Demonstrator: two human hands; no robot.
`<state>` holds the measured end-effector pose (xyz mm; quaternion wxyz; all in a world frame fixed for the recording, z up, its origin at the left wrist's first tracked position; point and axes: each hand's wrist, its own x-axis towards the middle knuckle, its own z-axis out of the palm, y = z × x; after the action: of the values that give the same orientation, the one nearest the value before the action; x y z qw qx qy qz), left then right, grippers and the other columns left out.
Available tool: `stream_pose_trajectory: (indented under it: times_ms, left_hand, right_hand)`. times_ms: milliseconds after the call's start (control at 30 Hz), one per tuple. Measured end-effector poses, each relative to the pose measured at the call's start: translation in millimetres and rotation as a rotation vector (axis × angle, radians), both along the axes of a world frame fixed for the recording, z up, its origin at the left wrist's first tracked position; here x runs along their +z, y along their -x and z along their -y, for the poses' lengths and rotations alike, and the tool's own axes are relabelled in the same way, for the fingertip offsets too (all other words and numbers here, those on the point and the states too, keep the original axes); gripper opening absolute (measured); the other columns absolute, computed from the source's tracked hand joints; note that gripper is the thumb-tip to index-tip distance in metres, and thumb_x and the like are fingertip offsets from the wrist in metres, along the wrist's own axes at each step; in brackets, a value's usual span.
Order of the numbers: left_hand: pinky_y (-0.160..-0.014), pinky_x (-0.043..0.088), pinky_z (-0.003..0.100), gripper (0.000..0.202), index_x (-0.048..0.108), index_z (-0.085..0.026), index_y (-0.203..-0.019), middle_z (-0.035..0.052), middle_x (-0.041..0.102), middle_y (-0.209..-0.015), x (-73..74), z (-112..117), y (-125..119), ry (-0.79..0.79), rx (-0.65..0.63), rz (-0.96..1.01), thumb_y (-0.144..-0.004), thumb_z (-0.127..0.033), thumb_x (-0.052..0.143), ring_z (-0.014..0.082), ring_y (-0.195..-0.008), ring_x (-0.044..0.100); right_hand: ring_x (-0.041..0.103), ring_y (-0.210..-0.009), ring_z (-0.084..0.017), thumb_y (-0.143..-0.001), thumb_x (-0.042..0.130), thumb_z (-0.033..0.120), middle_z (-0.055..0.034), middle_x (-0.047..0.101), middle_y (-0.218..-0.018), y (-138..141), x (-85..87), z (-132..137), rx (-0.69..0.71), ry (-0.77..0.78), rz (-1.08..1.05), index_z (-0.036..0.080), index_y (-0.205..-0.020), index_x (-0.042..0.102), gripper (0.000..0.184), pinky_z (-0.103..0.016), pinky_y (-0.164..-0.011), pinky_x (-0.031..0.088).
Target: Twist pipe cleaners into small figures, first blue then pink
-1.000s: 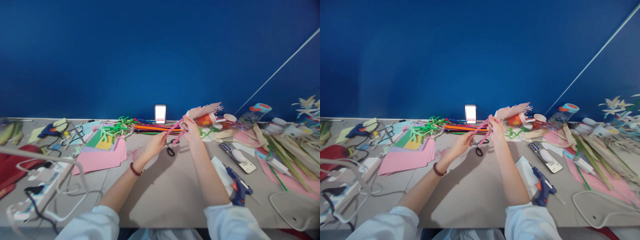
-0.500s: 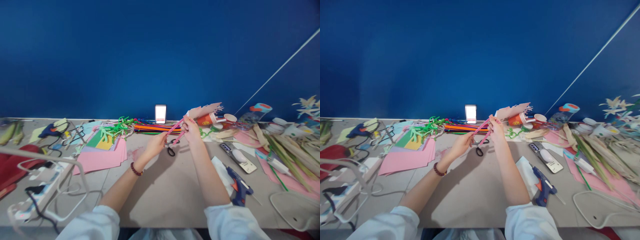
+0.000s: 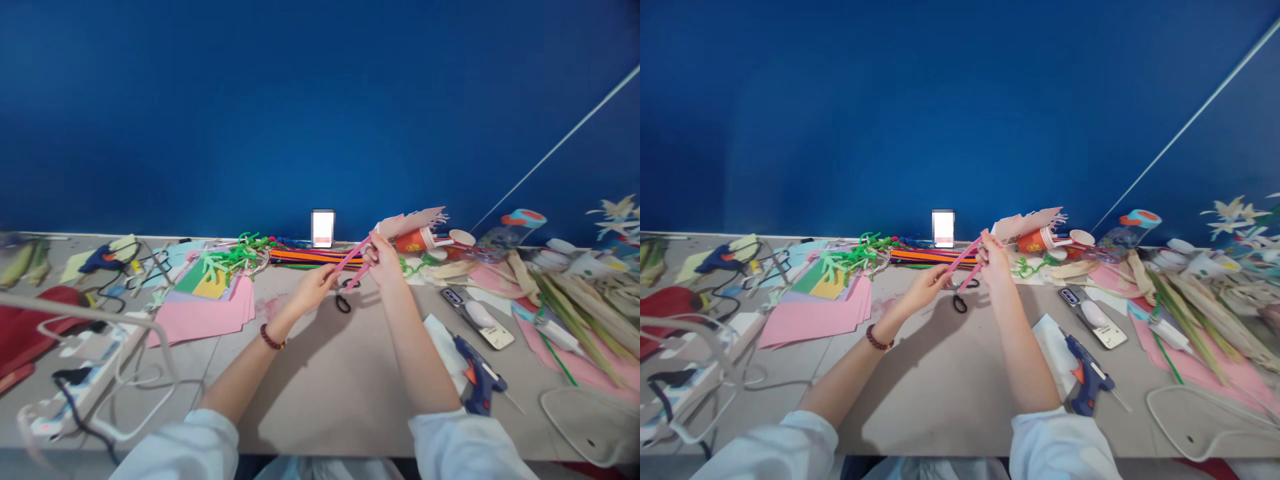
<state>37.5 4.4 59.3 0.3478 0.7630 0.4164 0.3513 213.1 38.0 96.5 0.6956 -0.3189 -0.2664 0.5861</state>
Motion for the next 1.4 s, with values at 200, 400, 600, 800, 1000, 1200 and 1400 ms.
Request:
stream_pose_trajectory:
  times_ms: [200, 400, 600, 800, 1000, 1200, 1400]
  left_hand:
    - [-0.062, 0.046, 0.024, 0.029, 0.063, -0.014, -0.091, 0.0055, 0.067, -0.075, 0.2, -4.1, -0.4, 0.115, -0.029, 0.157, -0.085, -0.04, 0.049, 0.0149, -0.068, 0.062]
    - [-0.052, 0.042, 0.021, 0.036, 0.061, -0.012, -0.099, 0.0063, 0.066, -0.073, 0.2, -6.0, 0.4, 0.392, -0.067, 0.252, -0.08, -0.042, 0.057, 0.0137, -0.063, 0.061]
    - [-0.044, 0.027, 0.02, 0.034, 0.066, -0.013, -0.086, -0.0022, 0.052, -0.054, -1.7, -3.5, -0.9, 0.26, -0.032, 0.16, -0.072, -0.044, 0.066, 0.007, -0.047, 0.04]
    - [-0.046, 0.026, 0.021, 0.027, 0.068, -0.013, -0.078, -0.0005, 0.056, -0.058, -6.6, -4.7, -0.1, 0.27, -0.103, 0.096, -0.071, -0.039, 0.064, 0.0077, -0.049, 0.039]
    - [-0.05, 0.03, 0.022, 0.016, 0.064, -0.013, -0.068, -0.0003, 0.057, -0.058, -8.9, -6.2, 0.6, 0.315, -0.094, 0.058, -0.068, -0.029, 0.063, 0.0091, -0.053, 0.044]
    - [-0.051, 0.033, 0.021, 0.021, 0.06, -0.014, -0.068, -0.0008, 0.056, -0.062, -2.5, -11.2, 4.2, 0.274, 0.067, 0.2, -0.062, -0.032, 0.07, 0.0092, -0.056, 0.046]
    - [-0.048, 0.035, 0.021, 0.028, 0.06, -0.015, -0.071, -0.0016, 0.055, -0.061, 1.1, -19.9, 13.1, 0.385, 0.135, 0.522, -0.063, -0.038, 0.073, 0.0069, -0.049, 0.045]
  right_hand:
    - [0.02, -0.034, 0.0, -0.06, 0.082, 0.037, 0.0111, 0.034, -0.047, 10.0, -0.4, 1.2, 0.025, 0.037, -0.007, 0.018, -0.064, 0.046, 0.04, -0.016, -0.028, 0.014]
    - [0.022, -0.034, 0.0, -0.061, 0.08, 0.04, 0.0104, 0.037, -0.047, 18.2, -0.5, 2.8, 0.074, 0.054, 0.024, 0.018, -0.069, 0.054, 0.035, -0.016, -0.029, 0.014]
    - [0.022, -0.035, -0.001, -0.062, 0.08, 0.039, 0.0096, 0.038, -0.048, 19.2, -2.5, 1.4, 0.124, 0.031, 0.039, 0.018, -0.069, 0.055, 0.034, -0.017, -0.03, 0.015]
    - [0.024, -0.035, -0.001, -0.064, 0.077, 0.039, 0.0079, 0.044, -0.052, 22.6, -2.3, 1.6, 0.118, 0.048, 0.04, 0.017, -0.071, 0.057, 0.03, -0.019, -0.03, 0.015]
    - [0.026, -0.036, -0.001, -0.059, 0.08, 0.038, 0.0084, 0.043, -0.051, 24.4, -2.7, 1.3, 0.143, 0.08, 0.007, 0.017, -0.072, 0.058, 0.033, -0.017, -0.031, 0.016]
    - [0.037, -0.042, -0.004, -0.057, 0.08, 0.043, 0.0079, 0.044, -0.052, 8.5, -6.5, -4.3, 0.019, 0.008, 0.103, 0.019, -0.07, 0.058, 0.035, -0.019, -0.039, 0.033]
    - [0.044, -0.046, -0.007, -0.055, 0.079, 0.046, 0.0062, 0.05, -0.052, -10.5, -8.7, -12.8, -0.091, -0.001, 0.323, 0.02, -0.063, 0.054, 0.037, -0.022, -0.047, 0.04]
